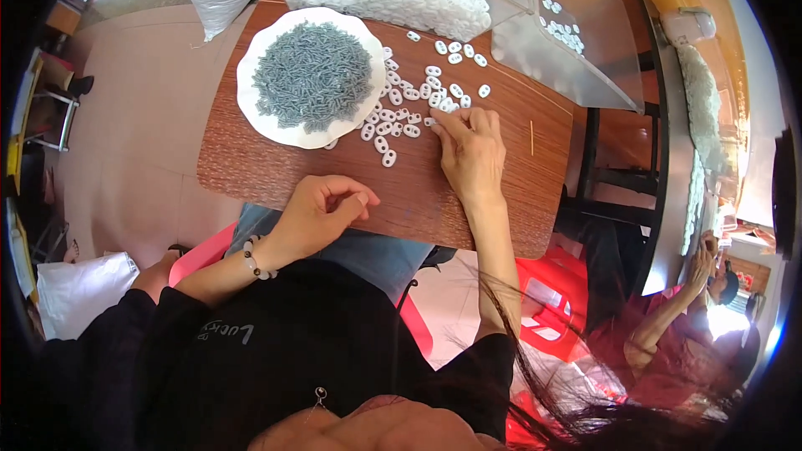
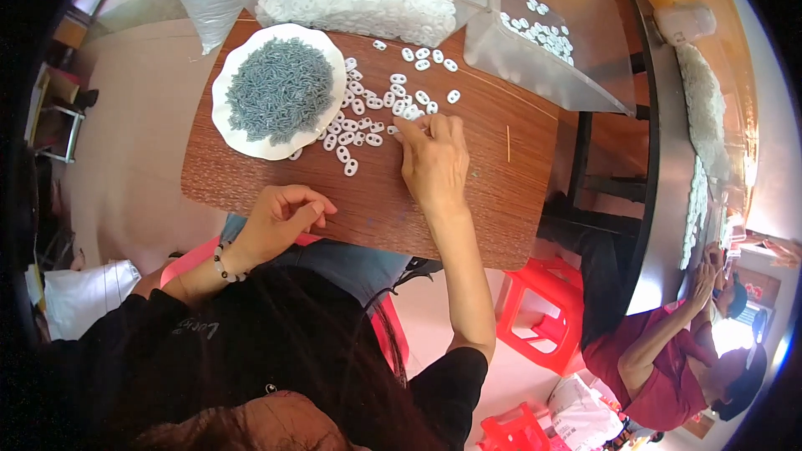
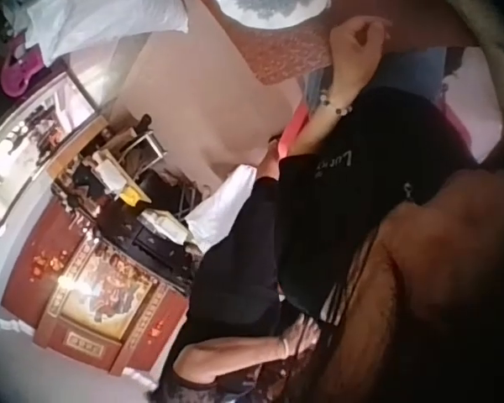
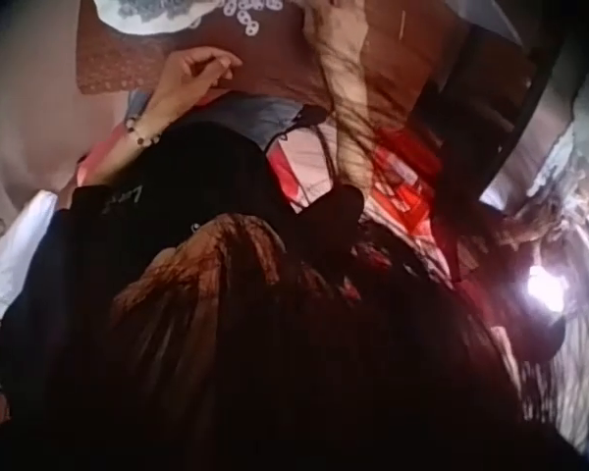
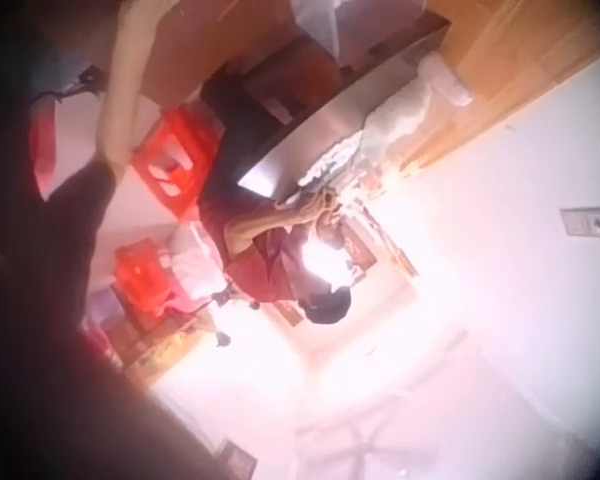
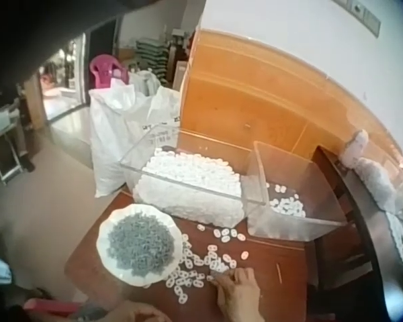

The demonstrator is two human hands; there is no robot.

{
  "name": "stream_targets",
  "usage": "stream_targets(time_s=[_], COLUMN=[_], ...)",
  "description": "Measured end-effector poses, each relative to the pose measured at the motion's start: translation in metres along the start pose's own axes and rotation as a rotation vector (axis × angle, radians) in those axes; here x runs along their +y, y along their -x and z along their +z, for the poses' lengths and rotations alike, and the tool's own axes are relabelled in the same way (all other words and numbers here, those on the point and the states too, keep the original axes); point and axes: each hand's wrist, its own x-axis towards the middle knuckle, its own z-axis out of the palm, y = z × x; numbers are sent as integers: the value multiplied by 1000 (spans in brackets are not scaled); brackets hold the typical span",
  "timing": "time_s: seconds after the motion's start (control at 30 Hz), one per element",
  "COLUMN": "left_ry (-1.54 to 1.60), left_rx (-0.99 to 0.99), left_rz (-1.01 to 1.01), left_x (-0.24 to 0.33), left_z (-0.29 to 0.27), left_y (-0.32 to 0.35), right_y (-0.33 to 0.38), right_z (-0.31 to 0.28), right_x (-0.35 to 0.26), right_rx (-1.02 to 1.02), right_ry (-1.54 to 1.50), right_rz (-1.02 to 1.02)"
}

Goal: Assembling small metal rings into white plastic components on a workbench.

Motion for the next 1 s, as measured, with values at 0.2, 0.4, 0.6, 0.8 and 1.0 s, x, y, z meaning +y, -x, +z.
stream_targets(time_s=[0.2,0.4,0.6,0.8,1.0], left_ry=[-451,-1136,-1224,-1163,-409], left_rx=[203,648,437,444,488], left_rz=[263,696,500,522,401], left_x=[23,51,50,44,54], left_z=[-9,-59,-82,-85,-64], left_y=[1,-25,-45,-57,-52], right_y=[-8,-14,-21,-12,2], right_z=[-5,-9,-7,-8,-6], right_x=[1,-4,-3,0,2], right_rx=[-49,-112,-147,-62,40], right_ry=[-5,105,122,5,-235], right_rz=[-26,-81,-97,4,191])
